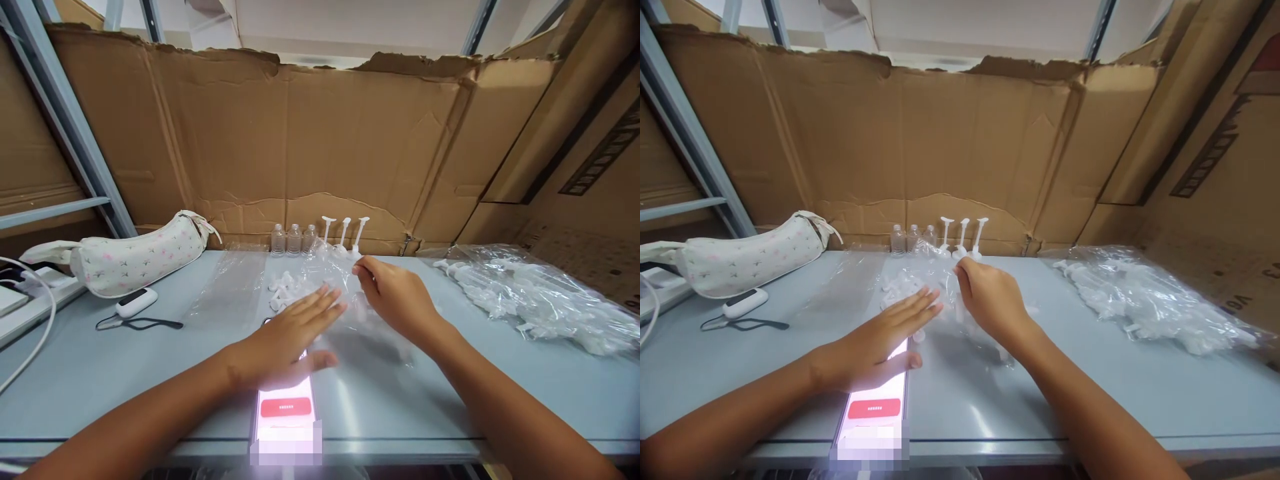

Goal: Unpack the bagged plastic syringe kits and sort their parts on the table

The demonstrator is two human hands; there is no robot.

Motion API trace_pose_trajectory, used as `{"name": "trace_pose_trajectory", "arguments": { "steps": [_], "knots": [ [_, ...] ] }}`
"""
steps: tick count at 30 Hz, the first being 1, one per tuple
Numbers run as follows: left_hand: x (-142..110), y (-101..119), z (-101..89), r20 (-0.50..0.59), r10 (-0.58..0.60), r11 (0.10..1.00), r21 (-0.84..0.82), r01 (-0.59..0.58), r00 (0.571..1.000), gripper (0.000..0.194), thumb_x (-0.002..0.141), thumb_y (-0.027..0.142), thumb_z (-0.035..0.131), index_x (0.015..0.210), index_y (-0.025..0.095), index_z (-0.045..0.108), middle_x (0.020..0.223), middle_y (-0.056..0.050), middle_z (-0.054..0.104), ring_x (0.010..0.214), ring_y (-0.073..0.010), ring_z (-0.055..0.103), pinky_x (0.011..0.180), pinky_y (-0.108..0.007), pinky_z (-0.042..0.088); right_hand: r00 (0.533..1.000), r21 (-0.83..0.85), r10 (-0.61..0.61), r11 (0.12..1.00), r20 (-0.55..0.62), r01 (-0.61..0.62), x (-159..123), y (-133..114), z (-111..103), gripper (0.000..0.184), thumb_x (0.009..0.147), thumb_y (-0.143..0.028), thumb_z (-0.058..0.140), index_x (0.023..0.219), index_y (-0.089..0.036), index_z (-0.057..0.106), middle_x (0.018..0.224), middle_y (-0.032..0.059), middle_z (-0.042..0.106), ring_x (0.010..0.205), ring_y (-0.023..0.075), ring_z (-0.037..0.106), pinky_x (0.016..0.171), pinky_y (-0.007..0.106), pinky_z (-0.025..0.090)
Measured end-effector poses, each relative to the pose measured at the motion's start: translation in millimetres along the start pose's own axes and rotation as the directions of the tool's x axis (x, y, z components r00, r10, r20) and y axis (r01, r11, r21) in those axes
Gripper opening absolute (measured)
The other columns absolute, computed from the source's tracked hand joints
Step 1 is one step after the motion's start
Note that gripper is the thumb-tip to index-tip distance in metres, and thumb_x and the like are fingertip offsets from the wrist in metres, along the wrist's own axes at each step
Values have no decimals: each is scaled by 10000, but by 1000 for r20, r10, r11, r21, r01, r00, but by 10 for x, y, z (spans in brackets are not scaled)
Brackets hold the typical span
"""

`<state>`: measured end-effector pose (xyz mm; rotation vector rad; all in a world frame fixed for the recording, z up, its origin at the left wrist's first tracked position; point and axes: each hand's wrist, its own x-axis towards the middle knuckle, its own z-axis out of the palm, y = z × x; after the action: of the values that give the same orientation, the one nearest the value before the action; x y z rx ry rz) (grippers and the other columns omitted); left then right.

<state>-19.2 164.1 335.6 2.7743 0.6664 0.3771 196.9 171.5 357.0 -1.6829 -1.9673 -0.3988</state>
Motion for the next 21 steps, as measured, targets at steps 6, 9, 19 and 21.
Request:
{"name": "trace_pose_trajectory", "arguments": {
  "steps": [6,9,19,21],
  "knots": [
    [-21,-83,-31,-206,-236,971,-96,221,950,668,913,499,397,1481,233,170,1565,-54,64,1435,-260,-15,1153,-511,78,999,-30,-37,999,17,37,-41,-28,4,227,927,-251,374,832,-207,575,728,8,686,588,163,578,509,249,251],
    [-18,-154,-72,-334,-402,897,-331,294,852,649,904,444,442,1469,213,222,1530,-106,246,1401,-269,230,1127,-466,224,998,-24,-56,998,20,56,-47,-26,9,231,926,-253,378,823,-206,580,717,5,680,579,158,564,507,248,251],
    [7,-260,-229,-125,-609,537,-792,291,783,464,803,394,616,1182,138,534,937,-84,701,906,-196,646,841,-335,468,986,12,-165,986,-35,165,-93,-35,8,267,927,-263,378,785,-194,594,654,16,634,554,145,523,506,249,235],
    [6,-262,-213,-125,-596,544,-789,285,793,336,776,393,649,1003,150,605,864,-60,695,862,-190,646,820,-331,468,980,12,-194,981,-45,195,-88,-42,13,276,929,-263,375,784,-189,598,651,19,631,560,147,525,511,251,237]
  ]
}}
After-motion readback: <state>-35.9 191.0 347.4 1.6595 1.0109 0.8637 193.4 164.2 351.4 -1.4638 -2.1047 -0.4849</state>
